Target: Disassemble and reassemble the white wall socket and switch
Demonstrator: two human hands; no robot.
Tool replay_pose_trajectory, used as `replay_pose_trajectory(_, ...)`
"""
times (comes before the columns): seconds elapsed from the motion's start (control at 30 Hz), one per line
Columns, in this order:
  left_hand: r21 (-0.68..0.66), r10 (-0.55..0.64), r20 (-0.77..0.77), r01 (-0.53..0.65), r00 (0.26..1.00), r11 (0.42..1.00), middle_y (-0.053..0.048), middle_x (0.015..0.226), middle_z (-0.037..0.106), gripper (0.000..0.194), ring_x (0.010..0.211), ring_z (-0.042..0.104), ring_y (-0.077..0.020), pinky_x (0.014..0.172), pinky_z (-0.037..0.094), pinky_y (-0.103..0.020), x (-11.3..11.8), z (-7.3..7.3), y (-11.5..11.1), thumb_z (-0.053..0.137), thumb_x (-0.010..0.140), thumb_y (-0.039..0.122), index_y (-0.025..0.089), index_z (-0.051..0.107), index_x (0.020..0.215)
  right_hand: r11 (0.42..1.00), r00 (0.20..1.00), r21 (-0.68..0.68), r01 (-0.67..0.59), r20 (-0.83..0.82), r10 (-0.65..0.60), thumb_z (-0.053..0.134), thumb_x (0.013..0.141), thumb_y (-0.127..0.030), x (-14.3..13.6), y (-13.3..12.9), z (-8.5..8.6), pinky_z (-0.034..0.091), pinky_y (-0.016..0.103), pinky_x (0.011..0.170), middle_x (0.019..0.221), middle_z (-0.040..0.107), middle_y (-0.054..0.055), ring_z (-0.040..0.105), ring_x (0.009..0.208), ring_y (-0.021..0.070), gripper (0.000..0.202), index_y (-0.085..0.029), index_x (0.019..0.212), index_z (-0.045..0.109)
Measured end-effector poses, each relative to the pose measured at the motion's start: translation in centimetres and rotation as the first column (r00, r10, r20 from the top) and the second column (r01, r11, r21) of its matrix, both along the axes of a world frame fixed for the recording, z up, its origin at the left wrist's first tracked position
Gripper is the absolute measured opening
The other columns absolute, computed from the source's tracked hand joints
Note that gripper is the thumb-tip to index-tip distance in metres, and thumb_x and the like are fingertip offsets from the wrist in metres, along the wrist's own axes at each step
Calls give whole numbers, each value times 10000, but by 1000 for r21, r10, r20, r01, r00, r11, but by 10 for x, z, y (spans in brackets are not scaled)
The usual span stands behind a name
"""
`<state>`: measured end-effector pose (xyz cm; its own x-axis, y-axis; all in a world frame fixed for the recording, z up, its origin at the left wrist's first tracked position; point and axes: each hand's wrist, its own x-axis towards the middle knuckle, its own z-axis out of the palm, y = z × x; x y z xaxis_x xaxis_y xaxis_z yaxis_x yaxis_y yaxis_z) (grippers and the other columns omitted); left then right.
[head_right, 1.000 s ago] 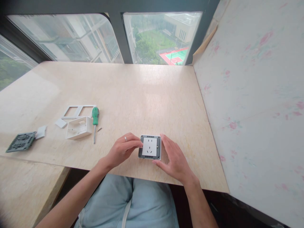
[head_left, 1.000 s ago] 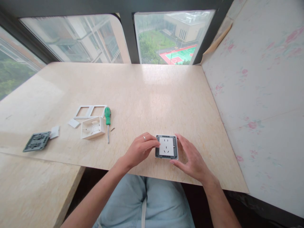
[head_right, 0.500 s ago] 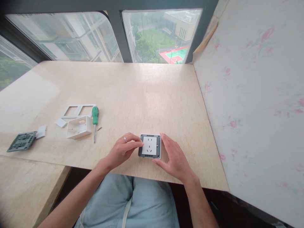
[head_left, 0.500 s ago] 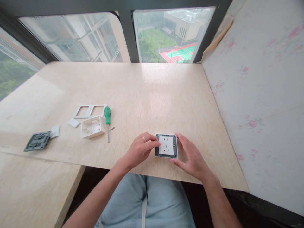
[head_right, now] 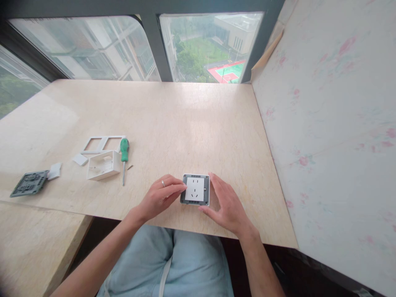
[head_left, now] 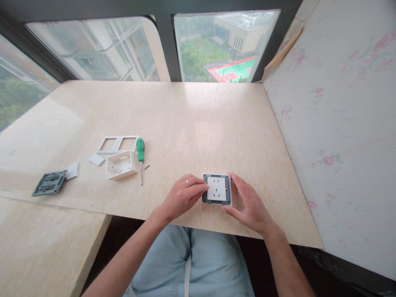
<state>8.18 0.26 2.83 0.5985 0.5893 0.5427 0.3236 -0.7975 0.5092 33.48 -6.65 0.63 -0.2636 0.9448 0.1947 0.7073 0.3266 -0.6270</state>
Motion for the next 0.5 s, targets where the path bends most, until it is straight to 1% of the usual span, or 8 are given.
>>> replay_pose_trajectory(0.3, -15, 3, 2, -3, 1000, 1000, -71, 944, 708, 170, 854, 647, -170, 735, 542, -307, 1, 2, -1, 586, 926, 88, 191, 678, 1026, 1000, 1000, 1, 1, -1, -1, 676, 880, -500, 0, 0, 0, 446, 579, 1103, 1559, 436, 149, 465, 1403, 350, 944, -300, 1606, 106)
replay_pose_trajectory(0.5, -59, 13, 14, -12, 1000, 998, -72, 963, 705, 170, 875, 661, -169, 749, 559, -309, 0, 1, -3, 583, 929, 106, 204, 684, 1023, 1000, 1000, 14, 1, -4, -1, 684, 876, -502, 0, 0, 0, 447, 577, 1105, 1559, 437, 155, 462, 1407, 346, 945, -294, 1604, 118)
